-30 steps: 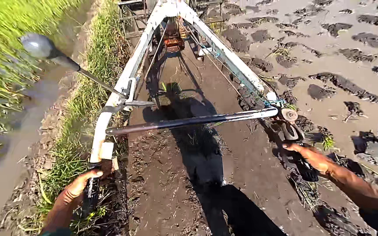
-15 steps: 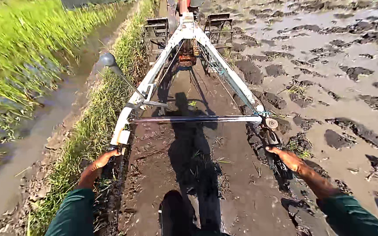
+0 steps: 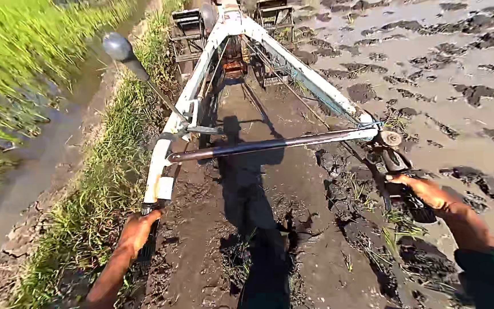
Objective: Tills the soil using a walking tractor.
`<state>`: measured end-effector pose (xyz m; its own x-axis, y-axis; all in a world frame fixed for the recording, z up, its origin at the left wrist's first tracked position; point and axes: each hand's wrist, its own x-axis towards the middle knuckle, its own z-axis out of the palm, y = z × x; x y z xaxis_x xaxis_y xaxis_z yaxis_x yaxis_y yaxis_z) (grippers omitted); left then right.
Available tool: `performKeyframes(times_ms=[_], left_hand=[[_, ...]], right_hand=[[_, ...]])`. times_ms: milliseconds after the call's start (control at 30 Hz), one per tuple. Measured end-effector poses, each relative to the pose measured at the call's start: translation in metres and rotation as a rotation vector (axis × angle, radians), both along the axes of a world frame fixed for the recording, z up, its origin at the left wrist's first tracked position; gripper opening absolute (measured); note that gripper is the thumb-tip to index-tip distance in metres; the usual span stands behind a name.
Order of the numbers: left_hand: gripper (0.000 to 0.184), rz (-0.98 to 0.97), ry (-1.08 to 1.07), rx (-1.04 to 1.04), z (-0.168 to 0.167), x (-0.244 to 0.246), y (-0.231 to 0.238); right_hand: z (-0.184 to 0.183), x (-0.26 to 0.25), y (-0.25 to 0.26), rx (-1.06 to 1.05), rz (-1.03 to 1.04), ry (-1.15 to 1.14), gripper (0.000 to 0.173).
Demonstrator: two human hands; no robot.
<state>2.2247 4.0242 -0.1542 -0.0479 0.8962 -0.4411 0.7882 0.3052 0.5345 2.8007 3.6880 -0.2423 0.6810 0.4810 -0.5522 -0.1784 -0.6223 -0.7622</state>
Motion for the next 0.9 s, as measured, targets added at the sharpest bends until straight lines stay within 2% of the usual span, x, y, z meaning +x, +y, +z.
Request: performKeyframes(times_ms=[67, 133, 200, 267, 367, 433, 533, 700, 800, 900], left_hand=[[0.041, 0.064, -0.144, -0.043, -0.004, 0.049, -0.022], [0.036, 0.122, -0.362, -0.132, -0.025, 0.078, -0.027], [0.039, 0.146, -0.400, -0.162, -0.035, 0.099, -0.012], [0.037, 0.151, -0.344, -0.180, -0.034, 0.113, 0.012], [0.032, 0.122, -0.333, -0.196, -0.027, 0.134, 0.059], [0.031, 0.148, -0.358, -0.170, -0.030, 0.148, 0.095], [0.040, 0.163, -0.291, -0.133, -0.028, 0.163, 0.141], [0.040, -0.007, -0.153, -0.063, -0.020, 0.183, 0.240], [0.022, -0.019, -0.142, -0.056, -0.011, 0.204, 0.298], [0.023, -0.012, -0.227, -0.094, -0.011, 0.218, 0.361]], right_hand=[[-0.004, 0.066, -0.007, 0.014, 0.023, -0.010, 0.034], [-0.011, 0.112, -0.006, 0.020, 0.053, 0.034, 0.033], [-0.020, 0.138, 0.010, 0.054, 0.067, 0.082, 0.040], [-0.029, 0.147, 0.032, 0.066, 0.044, 0.062, 0.043], [-0.029, 0.157, 0.074, 0.012, 0.014, 0.029, 0.039], [-0.028, 0.171, 0.107, 0.021, 0.016, 0.055, 0.045], [-0.031, 0.193, 0.151, 0.093, 0.061, 0.132, 0.055], [-0.023, 0.227, 0.236, 0.152, 0.250, 0.319, 0.069], [-0.017, 0.247, 0.294, 0.197, 0.345, 0.324, 0.056], [-0.010, 0.265, 0.356, 0.203, 0.357, 0.278, 0.046]])
